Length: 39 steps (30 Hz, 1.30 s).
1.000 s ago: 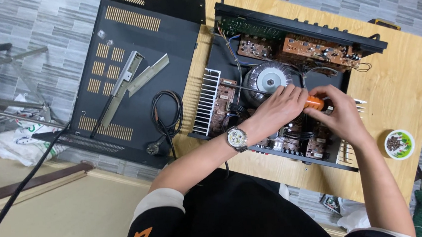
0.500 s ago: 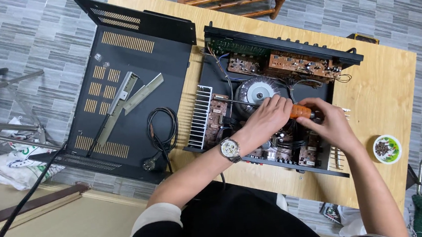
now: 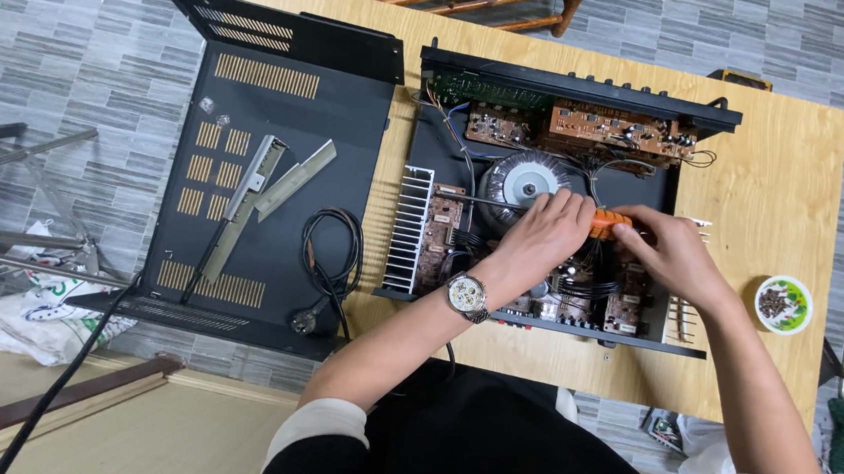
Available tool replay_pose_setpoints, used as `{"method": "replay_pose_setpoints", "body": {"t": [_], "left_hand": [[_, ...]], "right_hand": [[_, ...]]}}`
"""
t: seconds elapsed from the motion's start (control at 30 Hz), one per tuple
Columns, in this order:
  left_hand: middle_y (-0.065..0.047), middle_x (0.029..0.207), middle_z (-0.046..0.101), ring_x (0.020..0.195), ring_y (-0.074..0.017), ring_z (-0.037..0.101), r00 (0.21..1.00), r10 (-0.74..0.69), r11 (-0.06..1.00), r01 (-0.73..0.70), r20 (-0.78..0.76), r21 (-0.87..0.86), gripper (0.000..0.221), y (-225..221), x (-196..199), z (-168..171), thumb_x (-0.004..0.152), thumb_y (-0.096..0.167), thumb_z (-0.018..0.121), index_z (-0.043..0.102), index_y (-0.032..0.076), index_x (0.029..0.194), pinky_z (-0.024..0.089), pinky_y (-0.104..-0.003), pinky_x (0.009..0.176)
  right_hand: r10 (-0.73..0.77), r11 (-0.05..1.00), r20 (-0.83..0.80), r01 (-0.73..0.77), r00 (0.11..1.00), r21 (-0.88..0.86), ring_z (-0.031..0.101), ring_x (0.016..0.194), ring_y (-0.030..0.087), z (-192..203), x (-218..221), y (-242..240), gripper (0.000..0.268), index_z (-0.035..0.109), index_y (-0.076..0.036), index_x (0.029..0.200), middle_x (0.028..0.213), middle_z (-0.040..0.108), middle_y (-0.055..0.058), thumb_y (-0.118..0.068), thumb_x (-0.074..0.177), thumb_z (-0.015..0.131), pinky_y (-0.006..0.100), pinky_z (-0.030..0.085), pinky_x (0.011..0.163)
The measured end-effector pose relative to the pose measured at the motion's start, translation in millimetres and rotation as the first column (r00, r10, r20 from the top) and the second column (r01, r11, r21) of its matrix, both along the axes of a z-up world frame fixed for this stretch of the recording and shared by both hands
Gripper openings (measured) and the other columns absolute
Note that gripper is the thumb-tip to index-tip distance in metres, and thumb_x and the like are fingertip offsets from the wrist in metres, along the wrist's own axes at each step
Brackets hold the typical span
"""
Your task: Repairing the internal components of an audio amplifier using a screwdriver.
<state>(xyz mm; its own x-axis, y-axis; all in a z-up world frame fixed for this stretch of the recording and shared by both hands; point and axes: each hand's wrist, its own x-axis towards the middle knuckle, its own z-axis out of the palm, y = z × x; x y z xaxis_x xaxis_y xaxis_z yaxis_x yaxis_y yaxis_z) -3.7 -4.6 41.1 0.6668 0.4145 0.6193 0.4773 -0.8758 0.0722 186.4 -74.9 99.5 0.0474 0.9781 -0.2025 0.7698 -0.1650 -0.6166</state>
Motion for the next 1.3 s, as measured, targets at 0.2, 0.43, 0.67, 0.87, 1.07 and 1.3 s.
{"method": "replay_pose_setpoints", "body": {"t": [0.2,0.43,0.67,0.87,1.07,1.3], "left_hand": [[-0.009,0.082,0.053,0.085,-0.0273,0.055,1.0,-0.016,0.999,0.016,-0.012,-0.03,0.019,-2.6,-8.3,15.7,0.086,0.0,0.058,0.057,-0.004,0.105,0.043,-0.034,0.071],[-0.013,0.117,0.06,0.108,-0.0245,0.053,0.963,-0.159,0.914,0.061,-0.217,-0.4,0.058,-0.4,-5.4,6.2,0.073,-0.021,0.06,0.051,-0.001,0.127,0.048,-0.038,0.093],[-0.012,0.114,0.06,0.104,-0.0238,0.054,0.971,-0.116,0.949,0.046,-0.211,-0.313,0.054,-1.9,-2.4,-1.3,0.078,-0.015,0.064,0.051,-0.001,0.128,0.048,-0.037,0.088],[-0.01,0.107,0.059,0.1,-0.0231,0.053,0.975,-0.105,0.957,0.045,-0.197,-0.288,0.05,-2.5,-3.7,2.0,0.077,-0.014,0.064,0.052,0.002,0.123,0.047,-0.037,0.084],[-0.01,0.106,0.058,0.1,-0.0228,0.053,0.975,-0.122,0.947,0.059,-0.185,-0.315,0.051,-2.1,-4.7,3.9,0.074,-0.019,0.063,0.052,0.003,0.119,0.046,-0.037,0.084],[-0.009,0.106,0.06,0.101,-0.0236,0.055,0.978,-0.096,0.959,0.041,-0.186,-0.28,0.045,-1.6,-0.7,-1.7,0.081,-0.009,0.063,0.052,0.002,0.123,0.047,-0.038,0.085]], "right_hand": [[0.002,0.997,-0.023,0.0,1.0,0.076,0.067,0.11,0.037,1.9,-2.6,2.8,0.047,0.067,-0.01,0.126,0.111,0.073,0.016,-0.019,0.082,0.08,0.049,0.051,0.096],[0.035,0.999,0.128,-0.035,0.991,-0.001,0.043,0.047,0.016,-7.8,2.5,2.2,0.035,0.068,-0.013,0.122,0.094,0.073,0.002,-0.034,0.095,0.062,0.03,0.038,0.054],[0.009,1.0,0.085,-0.011,0.996,0.028,0.064,0.07,0.014,-12.0,4.8,0.6,0.035,0.068,-0.011,0.123,0.102,0.076,0.004,-0.031,0.096,0.062,0.029,0.045,0.067],[0.073,0.992,0.048,-0.077,0.996,0.101,0.067,0.093,0.017,-9.2,4.2,1.4,0.043,0.065,-0.009,0.122,0.114,0.073,0.005,-0.026,0.083,0.076,0.03,0.05,0.083],[0.023,1.0,0.142,-0.021,0.99,-0.02,0.049,0.054,0.016,-8.3,1.0,3.7,0.036,0.07,-0.012,0.123,0.104,0.076,0.003,-0.034,0.095,0.063,0.031,0.043,0.063],[0.073,0.996,0.098,-0.077,0.993,0.041,0.068,0.099,0.019,-13.4,5.2,4.0,0.049,0.064,-0.011,0.127,0.118,0.073,0.004,-0.034,0.085,0.071,0.033,0.048,0.085]]}}
